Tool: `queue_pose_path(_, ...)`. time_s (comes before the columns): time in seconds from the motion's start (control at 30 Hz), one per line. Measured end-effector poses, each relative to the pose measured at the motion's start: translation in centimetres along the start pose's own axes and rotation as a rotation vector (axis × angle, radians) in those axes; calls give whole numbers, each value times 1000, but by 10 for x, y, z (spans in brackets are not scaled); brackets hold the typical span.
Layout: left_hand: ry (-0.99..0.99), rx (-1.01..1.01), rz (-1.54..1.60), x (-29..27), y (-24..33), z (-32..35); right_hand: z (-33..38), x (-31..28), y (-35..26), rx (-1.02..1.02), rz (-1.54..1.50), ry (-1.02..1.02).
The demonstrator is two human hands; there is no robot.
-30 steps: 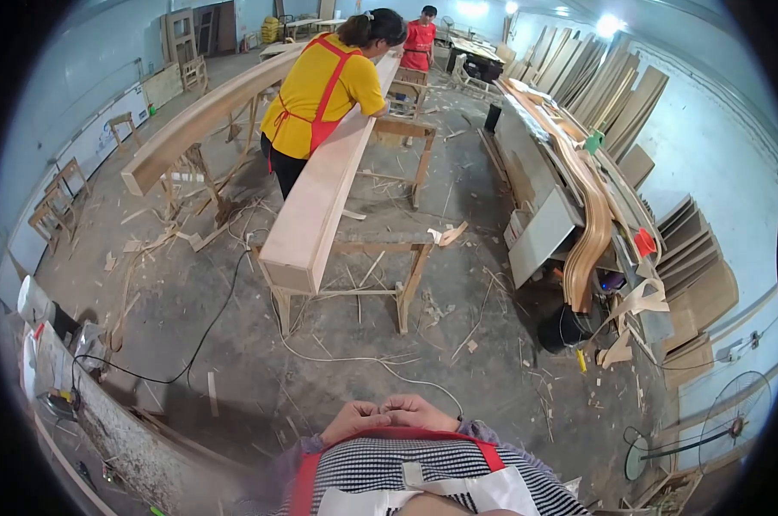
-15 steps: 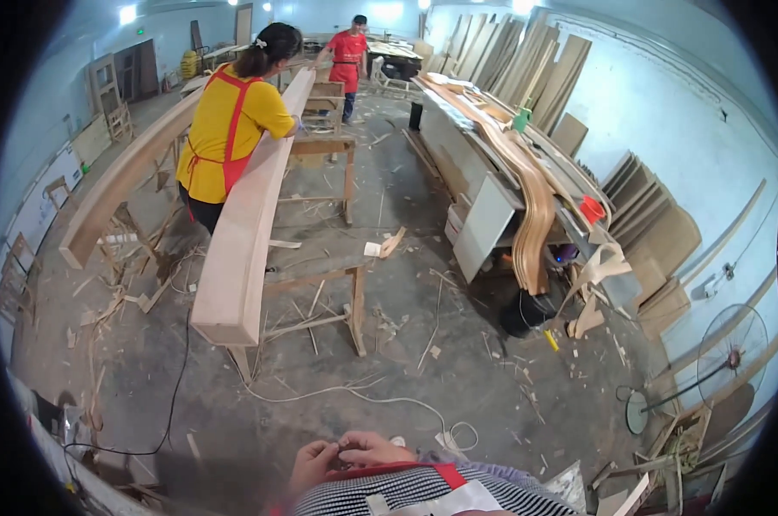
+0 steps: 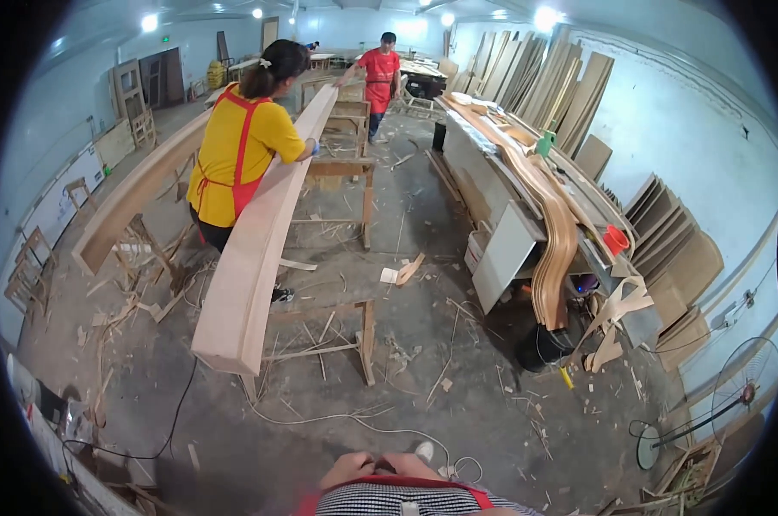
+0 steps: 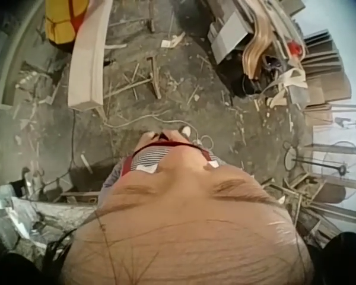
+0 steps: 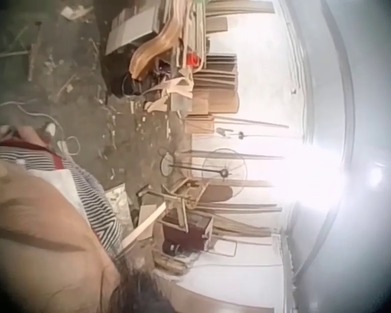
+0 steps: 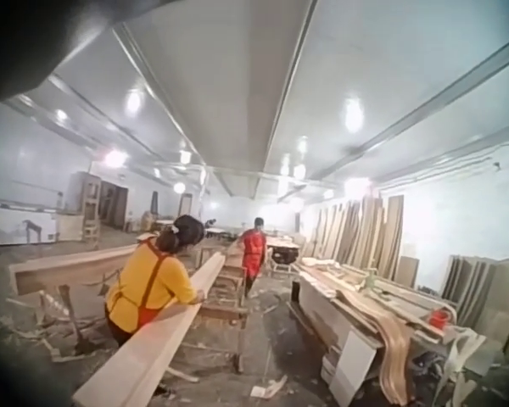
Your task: The recorder packages wooden strips in plastic and subsequently inspects and tests a small electronic circuit board component with an LED light.
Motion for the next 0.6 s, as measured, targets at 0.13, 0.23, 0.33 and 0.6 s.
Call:
queue_pose_path(0.13,-26,-24,-3,8,20,-56,5,-51,32,-55,31,37)
queue_pose_path(0.23,-26,-69,-37,20,43,-89,29,-79,50,-85,30,25)
queue_pose_path(0.33,-29,-45,-143,11,86,-155,36,-154,55,-147,-1,35)
queue_pose_path(0.6,87,3,-112,32,174,-274,86,-282,92,-166,-19,211)
Point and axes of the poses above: each hand's wrist, its own z-axis away from the middle knuckle, its own x-axis out of the palm, y = z × x, the point moved 5 cm from there along -z, towards the middle knuckle, and after that the axes turned 14 degrees about -y, right-handed, at the moved point
